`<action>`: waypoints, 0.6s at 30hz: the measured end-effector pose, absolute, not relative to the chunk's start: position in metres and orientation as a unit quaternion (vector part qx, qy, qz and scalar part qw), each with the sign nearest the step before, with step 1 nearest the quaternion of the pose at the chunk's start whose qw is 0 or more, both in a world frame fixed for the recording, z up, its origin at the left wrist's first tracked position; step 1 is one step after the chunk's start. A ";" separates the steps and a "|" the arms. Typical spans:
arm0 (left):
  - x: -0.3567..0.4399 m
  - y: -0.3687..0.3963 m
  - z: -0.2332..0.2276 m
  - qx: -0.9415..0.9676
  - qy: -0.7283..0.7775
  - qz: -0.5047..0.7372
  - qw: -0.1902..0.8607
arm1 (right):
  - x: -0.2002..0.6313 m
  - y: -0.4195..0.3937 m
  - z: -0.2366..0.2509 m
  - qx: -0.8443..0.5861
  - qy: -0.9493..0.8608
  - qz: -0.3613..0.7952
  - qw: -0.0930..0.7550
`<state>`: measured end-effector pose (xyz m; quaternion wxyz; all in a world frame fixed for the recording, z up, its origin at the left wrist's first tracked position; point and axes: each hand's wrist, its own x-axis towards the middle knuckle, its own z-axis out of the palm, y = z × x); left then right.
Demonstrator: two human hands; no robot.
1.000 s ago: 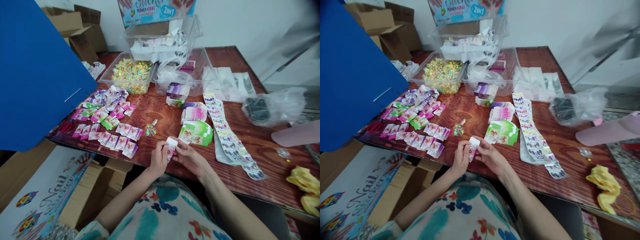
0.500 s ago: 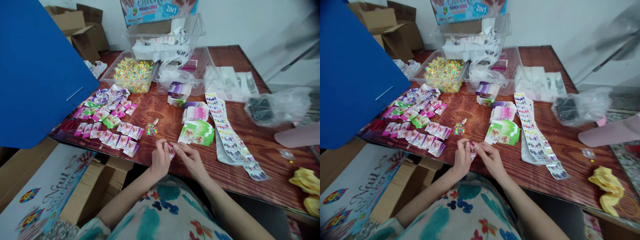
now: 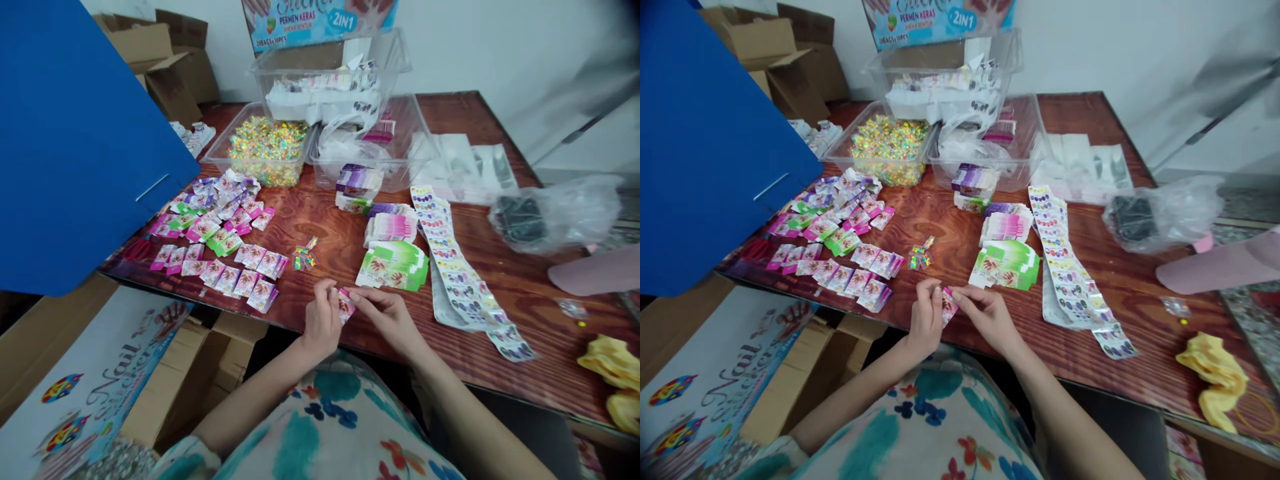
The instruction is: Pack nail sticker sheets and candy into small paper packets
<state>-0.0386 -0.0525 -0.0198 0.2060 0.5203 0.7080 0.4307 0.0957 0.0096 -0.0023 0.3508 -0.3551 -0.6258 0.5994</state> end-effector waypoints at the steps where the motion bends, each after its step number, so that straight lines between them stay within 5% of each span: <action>1: -0.038 -0.052 -0.018 0.516 0.708 0.434 0.211 | 0.096 0.008 -0.003 -0.345 -0.646 0.577 0.360; 18: -0.058 -0.072 -0.014 0.439 0.744 0.473 0.175 | 0.053 -0.011 -0.014 -0.276 -0.682 0.575 0.358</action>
